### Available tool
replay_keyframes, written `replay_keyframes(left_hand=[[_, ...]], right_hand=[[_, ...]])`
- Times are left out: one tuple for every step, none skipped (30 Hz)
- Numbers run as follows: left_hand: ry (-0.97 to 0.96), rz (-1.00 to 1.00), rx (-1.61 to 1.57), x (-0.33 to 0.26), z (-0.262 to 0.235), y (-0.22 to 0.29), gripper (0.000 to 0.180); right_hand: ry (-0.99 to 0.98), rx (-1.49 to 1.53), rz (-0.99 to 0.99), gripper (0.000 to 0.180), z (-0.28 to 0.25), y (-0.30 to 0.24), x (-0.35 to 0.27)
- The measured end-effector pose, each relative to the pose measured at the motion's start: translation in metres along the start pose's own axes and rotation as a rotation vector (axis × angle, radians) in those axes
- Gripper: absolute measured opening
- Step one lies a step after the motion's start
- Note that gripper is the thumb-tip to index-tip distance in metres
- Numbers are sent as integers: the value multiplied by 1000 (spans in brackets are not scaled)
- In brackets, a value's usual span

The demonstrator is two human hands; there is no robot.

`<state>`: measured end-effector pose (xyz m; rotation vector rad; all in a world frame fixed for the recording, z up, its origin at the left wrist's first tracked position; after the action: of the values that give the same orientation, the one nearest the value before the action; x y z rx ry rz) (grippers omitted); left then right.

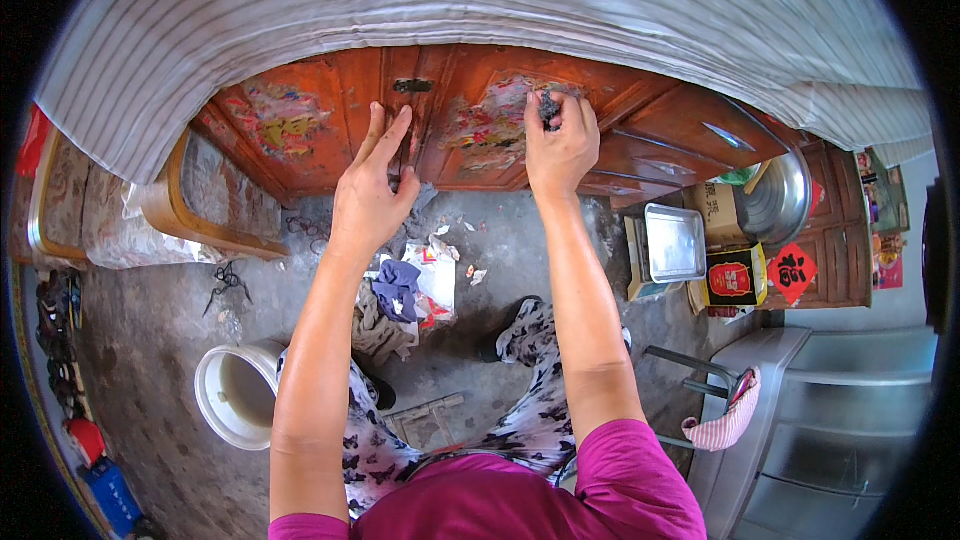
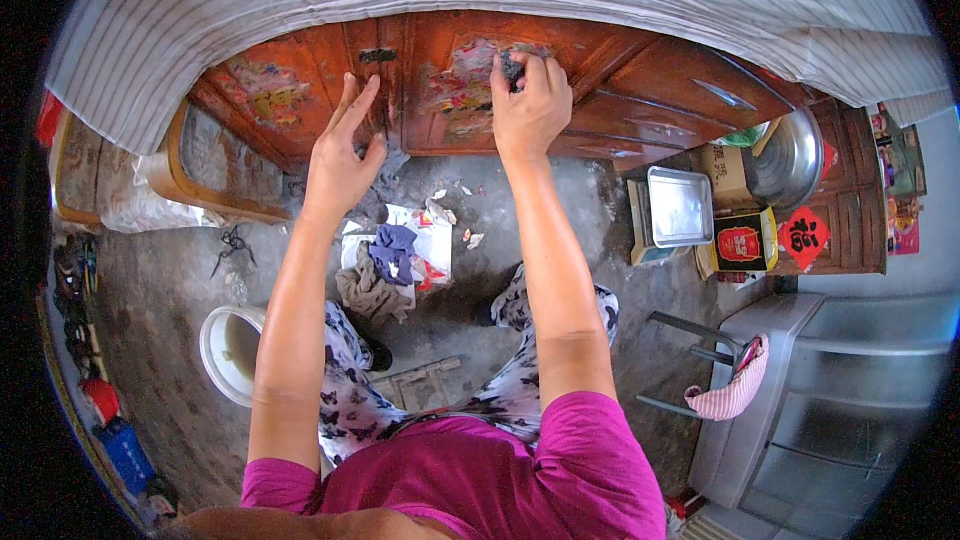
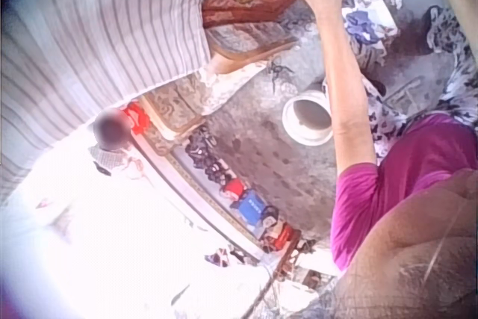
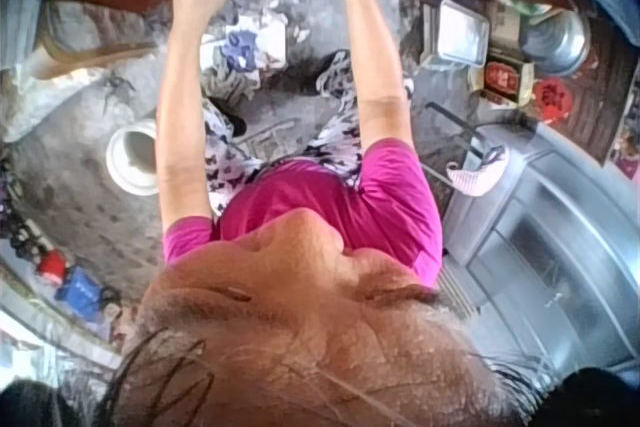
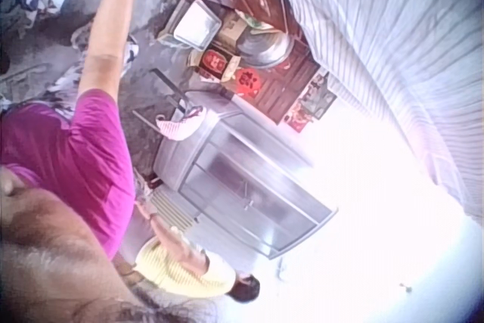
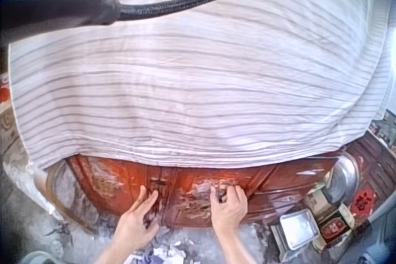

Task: The person scrubs the surface of a wooden cabinet with a steel wool pad and then wipes it with a cloth. The person repeatedly scrubs and wipes the same areas of the cabinet doors.

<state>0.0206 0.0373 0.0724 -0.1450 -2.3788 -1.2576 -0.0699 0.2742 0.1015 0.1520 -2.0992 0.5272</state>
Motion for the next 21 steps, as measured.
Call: replay_keyframes(left_hand=[[0,4,-4,0,0,1,74],[1,6,0,0,1,0,74],[3,7,5,0,0,-1,74],[6,9,9,0,0,-2,74],[2,-1,10,0,-1,-2,74],[1,-10,9,-1,-2,-2,74],[-1,-20,8,-1,-2,-2,74],[-3,-20,7,-1,-3,-2,74],[-4,-20,3,-1,-1,-2,74],[-5,-21,0,0,0,-2,74],[-5,-24,-17,2,1,-1,75],[-7,-35,-26,2,1,0,75],[-17,-42,-37,0,0,2,75],[-15,-38,-19,-3,0,0,75],[-6,-25,-6,-2,0,-1,75],[4,-13,8,-1,-1,-1,75],[2,-14,2,0,-1,-1,74],[1,-20,-4,-1,-1,-1,74],[0,-25,-10,-1,-1,-1,74],[2,-20,-8,-1,0,-1,74],[3,-17,-6,0,0,0,74]], right_hand=[[13,2,-25,23,2,2,2],[26,4,-50,25,3,4,2],[-2,9,-97,26,2,1,3],[-30,14,-145,27,-1,-1,4],[-57,19,-192,28,-3,-3,4],[-156,21,-269,29,-5,-5,0],[-255,24,-345,31,-8,-7,-7],[-355,27,-420,33,-10,-9,-14],[-324,39,-365,34,-13,-4,-18],[-292,52,-310,35,-15,1,-21],[-261,65,-256,36,-15,5,-23],[-227,80,-69,38,-19,2,-17],[-162,47,-6,38,-21,3,-7],[-144,39,6,37,-19,2,-1],[-117,28,9,35,-17,1,8],[-123,41,0,34,-14,-1,11],[-129,54,-8,33,-11,-4,13],[-139,67,-18,32,-8,-6,13],[-142,63,-13,31,-6,-4,15],[-145,60,-8,30,-5,-2,16],[-149,56,-1,29,-3,-1,16]])
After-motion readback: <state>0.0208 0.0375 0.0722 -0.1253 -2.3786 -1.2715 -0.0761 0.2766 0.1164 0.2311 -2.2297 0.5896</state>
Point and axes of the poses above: each hand's wrist, its own x-axis towards the middle knuckle, its own z-axis out of the palm, y = z × x, the point moved 3 cm from there along x, towards the middle knuckle, and after that the axes turned 4 degrees about -x, right-handed, at the moved point
